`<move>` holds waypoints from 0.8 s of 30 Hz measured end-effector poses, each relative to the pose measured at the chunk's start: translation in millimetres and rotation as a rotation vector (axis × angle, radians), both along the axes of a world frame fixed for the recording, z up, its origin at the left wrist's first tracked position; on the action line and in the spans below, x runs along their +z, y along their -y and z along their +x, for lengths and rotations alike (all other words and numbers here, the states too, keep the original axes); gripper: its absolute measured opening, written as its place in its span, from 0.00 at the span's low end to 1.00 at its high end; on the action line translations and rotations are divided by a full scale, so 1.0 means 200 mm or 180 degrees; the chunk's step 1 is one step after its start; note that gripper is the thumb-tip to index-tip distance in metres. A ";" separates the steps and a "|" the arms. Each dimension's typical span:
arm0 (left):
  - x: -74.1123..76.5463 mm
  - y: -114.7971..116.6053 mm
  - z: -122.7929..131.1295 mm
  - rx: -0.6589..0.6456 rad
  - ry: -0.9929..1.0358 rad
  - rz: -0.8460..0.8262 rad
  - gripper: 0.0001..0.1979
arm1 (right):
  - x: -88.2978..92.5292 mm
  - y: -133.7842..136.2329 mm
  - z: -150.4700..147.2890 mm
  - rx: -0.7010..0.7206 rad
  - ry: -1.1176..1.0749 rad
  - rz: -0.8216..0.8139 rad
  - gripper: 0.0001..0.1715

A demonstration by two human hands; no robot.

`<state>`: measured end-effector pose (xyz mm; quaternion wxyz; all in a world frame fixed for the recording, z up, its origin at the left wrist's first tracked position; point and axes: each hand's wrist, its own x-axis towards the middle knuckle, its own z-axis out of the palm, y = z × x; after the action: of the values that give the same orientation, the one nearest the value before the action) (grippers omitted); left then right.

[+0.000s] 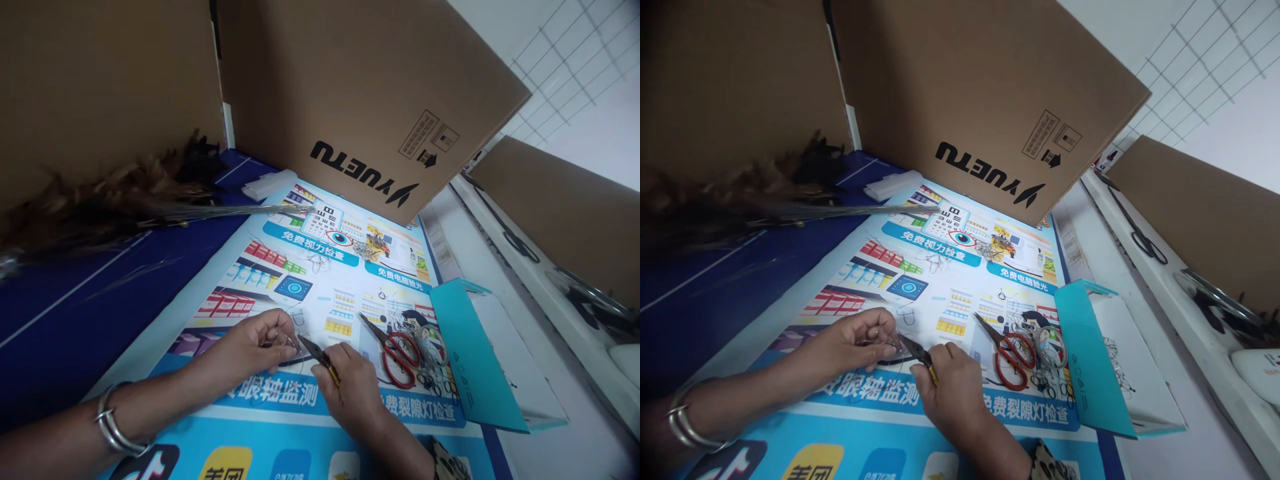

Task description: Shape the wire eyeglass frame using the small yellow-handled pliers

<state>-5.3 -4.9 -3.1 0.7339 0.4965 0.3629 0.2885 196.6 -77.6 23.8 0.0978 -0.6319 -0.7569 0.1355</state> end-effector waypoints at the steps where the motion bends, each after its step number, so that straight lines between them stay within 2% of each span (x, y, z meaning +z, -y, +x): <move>1: 0.00 0.00 0.00 0.0001 -0.0009 0.0005 0.09 | 0.00 0.00 0.00 -0.0003 0.0008 -0.0001 0.11; 16: 0.01 -0.01 0.00 0.0009 -0.0105 -0.0006 0.11 | -0.02 0.00 0.00 -0.0086 -0.0064 -0.0068 0.13; 24: 0.01 -0.03 -0.02 0.0189 -0.0066 0.0043 0.11 | -0.02 -0.07 -0.03 -0.0118 -0.0187 -0.0135 0.14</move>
<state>-8.5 1.3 -0.7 0.7178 0.4934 0.3831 0.3074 189.7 -63.2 20.6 0.1091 -0.6435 -0.7388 0.1681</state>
